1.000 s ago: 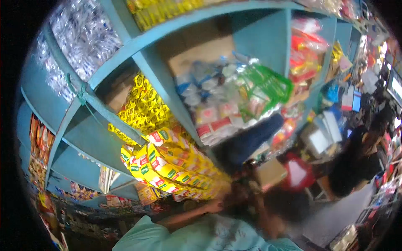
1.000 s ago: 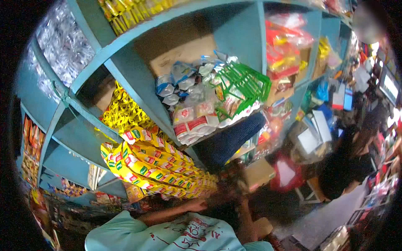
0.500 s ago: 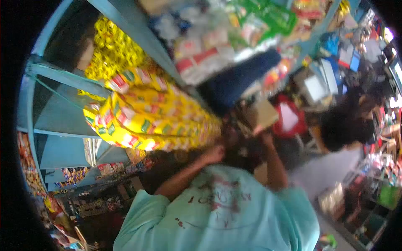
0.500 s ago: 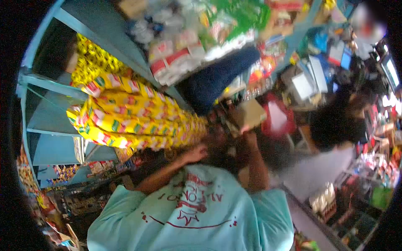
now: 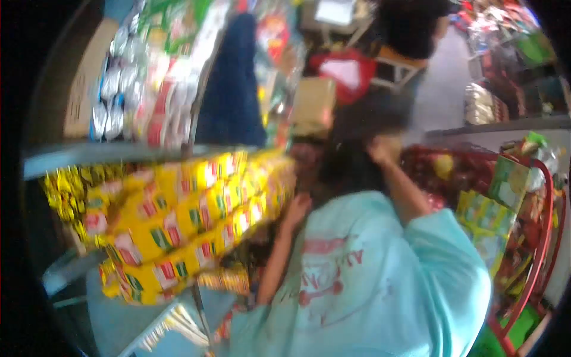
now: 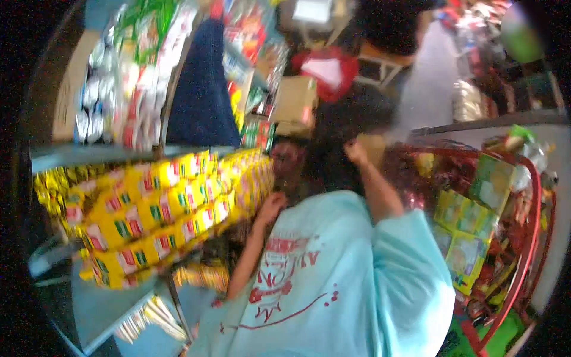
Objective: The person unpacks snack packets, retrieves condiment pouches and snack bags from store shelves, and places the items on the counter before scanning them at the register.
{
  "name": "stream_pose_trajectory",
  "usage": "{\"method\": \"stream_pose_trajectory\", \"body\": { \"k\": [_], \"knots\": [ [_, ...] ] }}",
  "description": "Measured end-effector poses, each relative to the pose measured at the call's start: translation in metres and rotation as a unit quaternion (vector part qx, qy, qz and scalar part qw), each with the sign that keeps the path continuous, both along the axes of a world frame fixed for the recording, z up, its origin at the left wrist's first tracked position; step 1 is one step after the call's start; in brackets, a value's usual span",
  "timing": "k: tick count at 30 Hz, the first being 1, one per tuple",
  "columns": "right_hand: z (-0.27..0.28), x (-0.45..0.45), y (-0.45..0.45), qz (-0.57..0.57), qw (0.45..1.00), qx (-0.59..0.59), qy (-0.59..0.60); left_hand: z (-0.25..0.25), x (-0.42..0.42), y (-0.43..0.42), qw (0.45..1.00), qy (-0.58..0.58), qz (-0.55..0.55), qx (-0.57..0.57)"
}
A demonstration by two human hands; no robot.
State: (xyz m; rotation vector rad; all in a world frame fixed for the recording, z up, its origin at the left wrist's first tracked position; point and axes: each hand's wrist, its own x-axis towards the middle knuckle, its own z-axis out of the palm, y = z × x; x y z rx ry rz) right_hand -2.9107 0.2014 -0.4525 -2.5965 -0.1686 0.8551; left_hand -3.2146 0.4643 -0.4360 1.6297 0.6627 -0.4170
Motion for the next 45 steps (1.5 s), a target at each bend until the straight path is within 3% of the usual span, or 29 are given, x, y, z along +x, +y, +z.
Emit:
{"method": "stream_pose_trajectory", "body": {
  "k": [1,2,4,5,6,7,8,9,10,12,15,18,19,21,23,26,30,31,34,37,40,43,44,45],
  "knots": [
    [-0.072,-0.005,-0.024,-0.047,0.999,0.016,-0.02,0.013,-0.005,0.002,0.997,-0.023,-0.037,0.056],
    [-0.119,-0.002,-0.043,-0.082,0.996,0.02,-0.038,-0.008,-0.009,0.009,0.995,-0.044,-0.057,0.073],
    [-0.158,0.0,-0.068,-0.142,0.989,0.016,-0.032,-0.022,-0.008,0.014,0.985,-0.068,-0.112,0.112],
    [-0.166,0.001,-0.074,-0.18,0.983,-0.036,-0.001,-0.027,-0.001,0.017,0.987,-0.084,-0.111,0.085],
    [-0.168,0.009,-0.081,-0.155,0.986,-0.05,0.036,-0.052,0.009,0.023,0.992,-0.006,-0.115,0.049],
    [-0.167,0.025,-0.089,-0.117,0.99,-0.051,0.062,-0.018,0.037,0.014,0.991,-0.053,-0.117,0.04],
    [-0.166,0.038,-0.095,-0.093,0.991,-0.049,0.077,-0.074,0.043,0.026,0.982,-0.11,-0.153,0.035],
    [-0.167,0.052,-0.099,-0.074,0.993,-0.049,0.084,-0.019,0.075,0.013,0.989,-0.061,-0.127,0.047],
    [-0.171,0.063,-0.105,-0.06,0.993,-0.048,0.087,-0.024,0.105,0.013,0.969,-0.115,-0.181,0.123],
    [-0.175,0.094,-0.112,-0.041,0.994,-0.049,0.085,-0.014,0.167,0.009,0.986,-0.061,-0.147,0.05],
    [-0.187,0.138,-0.123,-0.009,0.996,-0.052,0.072,-0.004,0.256,0.012,0.971,-0.159,-0.134,0.115],
    [-0.216,0.196,-0.129,0.042,0.997,-0.067,0.009,0.035,0.342,0.015,0.995,-0.09,-0.051,0.007],
    [-0.225,0.216,-0.131,0.057,0.995,-0.074,-0.03,0.036,0.364,0.015,0.993,-0.093,-0.066,0.03],
    [-0.181,0.252,-0.133,0.048,0.997,-0.065,0.011,0.028,0.412,0.028,0.986,-0.1,-0.101,0.086],
    [-0.112,0.278,-0.128,0.021,0.997,-0.047,0.051,0.066,0.445,0.022,0.988,-0.092,-0.107,0.07],
    [-0.085,0.314,-0.136,-0.104,0.992,-0.001,0.07,0.088,0.489,0.007,0.979,-0.111,-0.148,0.083],
    [-0.124,0.35,-0.14,-0.116,0.992,-0.017,0.048,0.037,0.532,0.006,0.953,-0.114,-0.241,0.143],
    [-0.129,0.348,-0.147,-0.131,0.99,-0.001,0.055,0.04,0.539,-0.009,0.969,-0.116,-0.211,0.055],
    [-0.158,0.347,-0.168,-0.163,0.984,0.005,0.069,0.051,0.571,-0.047,0.965,-0.072,-0.247,-0.046],
    [-0.216,0.34,-0.21,-0.169,0.981,-0.061,0.068,0.048,0.618,-0.082,0.937,-0.102,-0.331,-0.033],
    [-0.185,0.334,-0.257,-0.263,0.954,-0.05,0.132,0.024,0.664,-0.103,0.919,-0.09,-0.377,-0.076],
    [-0.17,0.336,-0.305,-0.366,0.918,-0.02,0.15,0.106,0.72,-0.131,0.916,-0.043,-0.383,-0.114],
    [-0.17,0.343,-0.316,-0.378,0.914,-0.015,0.146,0.077,0.743,-0.13,0.908,-0.052,-0.408,-0.077],
    [-0.188,0.349,-0.334,-0.322,0.938,-0.051,0.122,0.07,0.763,-0.131,0.907,-0.064,-0.406,-0.096]
  ]
}}
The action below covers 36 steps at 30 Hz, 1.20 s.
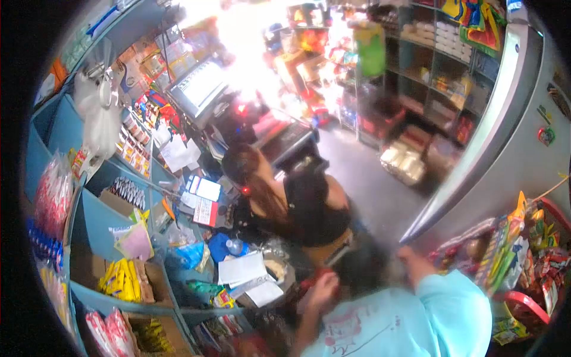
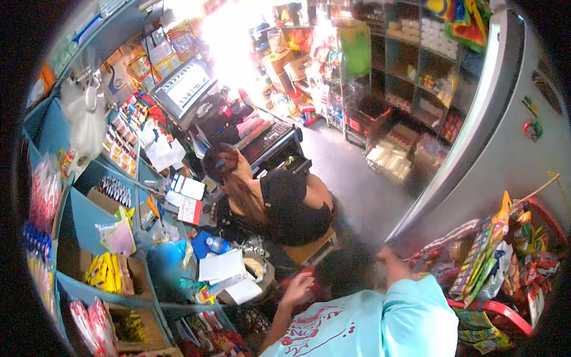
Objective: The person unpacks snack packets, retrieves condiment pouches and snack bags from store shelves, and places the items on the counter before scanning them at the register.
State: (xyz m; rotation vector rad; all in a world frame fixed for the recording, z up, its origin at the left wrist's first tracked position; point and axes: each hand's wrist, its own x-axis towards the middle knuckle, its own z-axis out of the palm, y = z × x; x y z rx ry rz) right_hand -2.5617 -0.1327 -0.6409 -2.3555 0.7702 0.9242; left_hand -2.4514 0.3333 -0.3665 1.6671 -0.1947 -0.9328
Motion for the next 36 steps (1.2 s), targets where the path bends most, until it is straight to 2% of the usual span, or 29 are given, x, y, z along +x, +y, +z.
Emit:
{"method": "stream_pose_trajectory", "body": {
  "k": [3,4,5,6,7,8,10,12,14,15,17,18,19,20,21,23,25,26,28,30,32,33,35,36],
  "knots": [
    [0.024,0.046,0.006,-0.094,0.996,0.0,-0.005,0.005,0.03,-0.01,0.996,0.063,0.043,-0.057],
    [0.038,0.067,0.009,-0.051,0.997,0.002,-0.052,0.033,0.033,-0.019,0.983,0.137,0.086,-0.086],
    [0.049,0.084,0.003,-0.008,0.995,0.005,-0.097,0.018,0.045,-0.022,0.991,0.089,0.055,-0.08],
    [0.026,0.108,-0.011,0.021,0.999,-0.027,-0.032,0.025,0.049,-0.032,0.987,0.125,0.06,-0.076],
    [0.07,0.136,-0.006,0.07,0.997,0.034,-0.027,0.035,0.058,-0.049,0.983,0.159,0.065,-0.073],
    [0.072,0.16,-0.016,0.088,0.992,0.054,-0.072,0.035,0.068,-0.067,0.987,0.155,0.042,-0.027],
    [0.076,0.198,-0.038,0.057,0.984,0.071,-0.154,0.014,0.092,-0.104,0.99,0.141,-0.027,-0.017],
    [0.092,0.239,-0.077,-0.033,0.971,0.064,-0.228,-0.005,0.122,-0.155,0.99,0.117,-0.082,-0.019],
    [0.099,0.269,-0.131,-0.069,0.969,0.083,-0.223,-0.019,0.157,-0.214,0.989,0.08,-0.121,-0.03],
    [0.09,0.284,-0.163,-0.1,0.968,0.085,-0.215,-0.032,0.176,-0.246,0.988,0.091,-0.122,-0.023],
    [0.042,0.298,-0.228,-0.15,0.962,0.088,-0.211,-0.013,0.213,-0.321,0.988,0.124,-0.097,0.007],
    [0.075,0.297,-0.248,-0.18,0.963,0.093,-0.18,-0.001,0.231,-0.358,0.988,0.124,-0.09,0.008],
    [0.056,0.298,-0.271,-0.129,0.964,-0.002,-0.233,0.01,0.254,-0.394,0.989,0.121,-0.085,0.011],
    [0.042,0.29,-0.307,-0.022,0.992,-0.002,-0.127,0.019,0.272,-0.424,0.986,0.158,-0.045,-0.014],
    [-0.077,0.278,-0.343,-0.158,0.972,0.087,-0.15,0.006,0.292,-0.452,0.988,0.134,-0.055,-0.045],
    [-0.048,0.275,-0.393,-0.265,0.946,0.186,-0.035,0.047,0.33,-0.506,0.995,0.073,-0.07,-0.013],
    [0.01,0.287,-0.416,-0.205,0.975,0.079,0.044,0.057,0.365,-0.542,0.995,0.072,-0.05,-0.051],
    [0.048,0.294,-0.431,-0.196,0.977,0.086,0.023,0.057,0.379,-0.556,0.992,0.12,0.001,-0.021],
    [0.099,0.331,-0.471,-0.191,0.976,0.105,0.018,0.054,0.405,-0.57,0.991,0.124,0.046,-0.027],
    [0.107,0.381,-0.498,-0.202,0.97,0.13,0.042,0.054,0.432,-0.583,0.989,0.124,0.064,-0.051],
    [0.08,0.438,-0.519,-0.219,0.961,0.16,0.061,0.054,0.458,-0.593,0.984,0.147,0.084,-0.06],
    [0.069,0.47,-0.528,-0.229,0.955,0.176,0.071,0.051,0.47,-0.598,0.993,0.079,0.062,-0.065],
    [0.049,0.55,-0.539,-0.065,0.984,0.162,-0.024,0.044,0.498,-0.607,0.997,-0.021,0.038,-0.07],
    [0.041,0.597,-0.545,0.018,0.986,0.15,-0.074,0.04,0.517,-0.614,0.996,-0.002,0.061,-0.071]
  ]
}}
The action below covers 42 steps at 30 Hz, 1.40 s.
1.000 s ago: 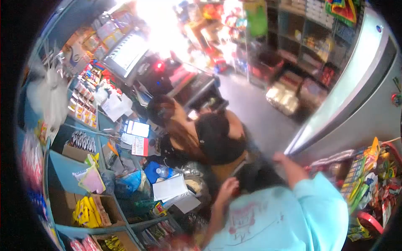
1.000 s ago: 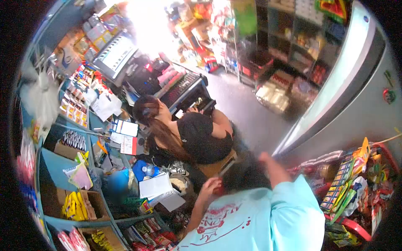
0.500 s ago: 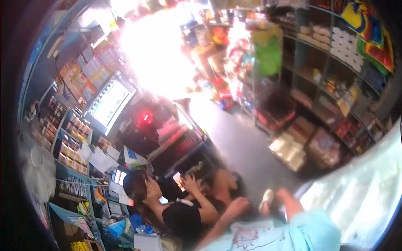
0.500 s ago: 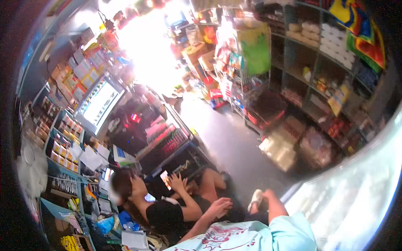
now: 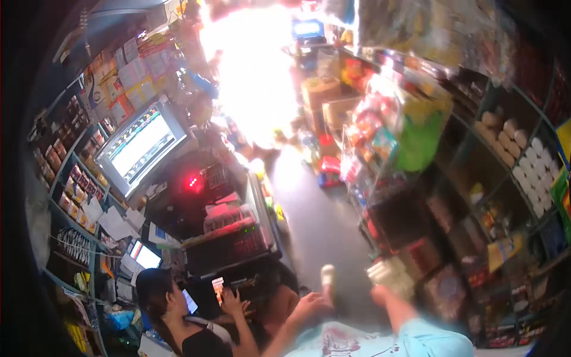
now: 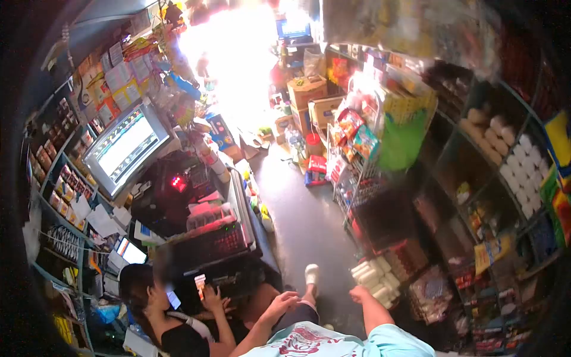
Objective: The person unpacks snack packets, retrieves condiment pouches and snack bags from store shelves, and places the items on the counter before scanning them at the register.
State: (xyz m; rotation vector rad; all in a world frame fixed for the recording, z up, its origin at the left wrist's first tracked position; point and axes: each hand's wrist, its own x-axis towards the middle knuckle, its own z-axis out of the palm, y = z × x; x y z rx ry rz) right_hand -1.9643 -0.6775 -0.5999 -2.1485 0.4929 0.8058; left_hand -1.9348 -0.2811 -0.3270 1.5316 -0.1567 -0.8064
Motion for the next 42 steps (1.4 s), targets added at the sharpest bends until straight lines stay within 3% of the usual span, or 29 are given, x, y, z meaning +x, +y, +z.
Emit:
{"method": "stream_pose_trajectory", "body": {
  "k": [1,3,4,6,7,9,11,13,14,17,20,21,22,25,27,28,29,30,31,32,33,34,35,36,38,42],
  "knots": [
    [0.003,0.039,-0.002,0.074,0.996,-0.019,-0.056,-0.006,0.017,-0.007,0.999,0.037,0.027,-0.006],
    [0.018,0.115,-0.002,0.026,0.998,0.016,-0.052,-0.015,0.067,-0.023,0.978,0.175,0.108,-0.027],
    [0.041,0.164,0.008,-0.093,0.993,0.068,0.003,-0.03,0.099,-0.027,0.981,0.169,0.097,-0.02],
    [0.073,0.241,0.01,-0.017,0.998,0.061,0.01,-0.072,0.158,-0.031,0.983,0.163,0.079,-0.009],
    [0.087,0.274,0.008,-0.004,0.999,0.044,0.001,-0.038,0.188,-0.036,0.974,0.175,0.108,-0.099],
    [0.114,0.341,0.005,0.02,1.0,0.016,-0.018,-0.037,0.27,-0.039,0.97,0.18,0.14,-0.089],
    [0.142,0.406,-0.006,0.017,0.999,-0.006,-0.041,-0.046,0.357,-0.037,0.993,0.019,0.111,-0.015],
    [0.138,0.444,-0.034,-0.015,0.999,0.002,-0.046,-0.035,0.433,-0.039,0.993,-0.001,0.116,-0.001],
    [0.107,0.467,-0.058,-0.043,0.998,0.022,-0.045,-0.017,0.465,-0.043,0.992,-0.007,0.124,-0.001],
    [0.12,0.521,-0.067,-0.102,0.995,0.007,-0.001,0.021,0.549,-0.047,0.989,-0.029,0.144,0.0],
    [0.084,0.55,-0.098,-0.107,0.989,-0.008,0.099,0.004,0.606,-0.05,0.988,-0.014,0.155,0.006],
    [0.064,0.553,-0.11,-0.107,0.984,-0.009,0.139,-0.006,0.625,-0.054,0.988,-0.002,0.157,0.006],
    [-0.033,0.539,-0.141,-0.127,0.991,0.001,0.04,-0.014,0.641,-0.059,0.988,0.019,0.154,0.015],
    [0.018,0.608,-0.135,-0.069,0.968,-0.002,0.24,-0.034,0.691,-0.065,0.98,0.095,0.171,0.025],
    [0.021,0.648,-0.129,-0.046,0.993,-0.059,0.088,-0.05,0.723,-0.066,0.967,0.148,0.208,0.015],
    [-0.037,0.668,-0.161,-0.04,0.984,0.049,0.166,-0.046,0.743,-0.067,0.964,0.137,0.224,0.039],
    [-0.08,0.692,-0.18,-0.031,0.984,0.041,0.169,-0.043,0.767,-0.063,0.962,0.123,0.234,0.065],
    [-0.105,0.737,-0.176,0.244,0.948,-0.155,0.136,-0.044,0.795,-0.058,0.964,0.079,0.246,0.056],
    [-0.015,0.801,-0.152,0.149,0.969,-0.128,0.153,-0.045,0.817,-0.057,0.964,0.039,0.26,0.044],
    [-0.067,0.841,-0.174,0.26,0.953,-0.146,0.048,-0.038,0.844,-0.055,0.955,0.047,0.288,0.055],
    [0.013,0.909,-0.136,0.179,0.969,-0.172,0.015,-0.024,0.87,-0.052,0.946,0.053,0.313,0.065],
    [0.048,0.975,-0.127,0.192,0.954,-0.076,0.217,-0.009,0.897,-0.048,0.94,0.068,0.328,0.063],
    [0.012,1.012,-0.13,0.14,0.985,-0.102,0.018,0.0,0.926,-0.044,0.935,0.078,0.34,0.061],
    [0.058,1.065,-0.108,0.052,0.999,0.009,0.015,-0.004,0.952,-0.04,0.929,0.084,0.355,0.066],
    [0.103,1.157,-0.064,-0.071,0.993,0.096,0.02,-0.013,1.003,-0.033,0.931,0.072,0.353,0.057],
    [0.123,1.302,-0.003,0.022,0.994,0.074,-0.072,-0.052,1.101,-0.012,0.933,0.072,0.35,0.043]
  ]
}}
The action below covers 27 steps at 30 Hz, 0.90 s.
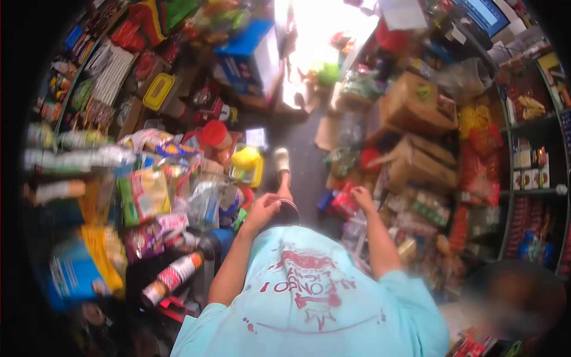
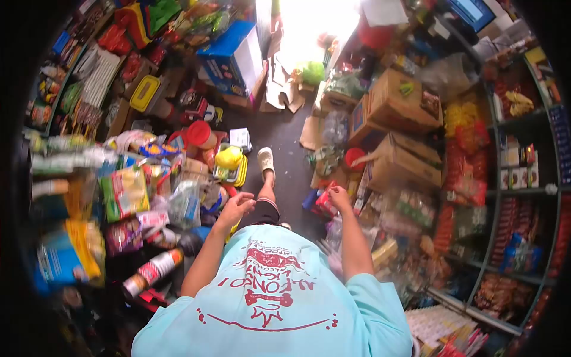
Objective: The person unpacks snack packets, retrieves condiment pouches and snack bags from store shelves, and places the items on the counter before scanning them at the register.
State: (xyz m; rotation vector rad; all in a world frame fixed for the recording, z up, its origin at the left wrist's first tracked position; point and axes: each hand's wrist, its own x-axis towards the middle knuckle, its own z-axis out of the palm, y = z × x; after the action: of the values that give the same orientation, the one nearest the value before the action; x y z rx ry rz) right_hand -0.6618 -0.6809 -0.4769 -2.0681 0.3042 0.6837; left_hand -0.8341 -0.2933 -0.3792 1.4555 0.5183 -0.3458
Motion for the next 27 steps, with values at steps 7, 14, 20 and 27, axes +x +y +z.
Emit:
{"method": "stream_pose_trajectory", "body": {
  "k": [7,14,20,27],
  "knots": [
    [-0.058,0.125,0.023,0.013,0.992,-0.063,0.109,0.014,0.201,0.079,0.999,0.037,-0.035,0.01],
    [-0.068,0.235,0.027,-0.042,0.972,-0.067,0.224,0.05,0.424,0.172,0.992,-0.075,-0.013,0.097],
    [-0.104,0.399,0.041,-0.025,0.968,-0.02,0.248,0.034,0.518,0.195,0.988,-0.037,0.106,0.11],
    [-0.088,0.625,0.106,0.219,0.969,-0.112,0.02,-0.089,0.489,0.163,0.959,0.197,0.177,0.105]
  ]
}}
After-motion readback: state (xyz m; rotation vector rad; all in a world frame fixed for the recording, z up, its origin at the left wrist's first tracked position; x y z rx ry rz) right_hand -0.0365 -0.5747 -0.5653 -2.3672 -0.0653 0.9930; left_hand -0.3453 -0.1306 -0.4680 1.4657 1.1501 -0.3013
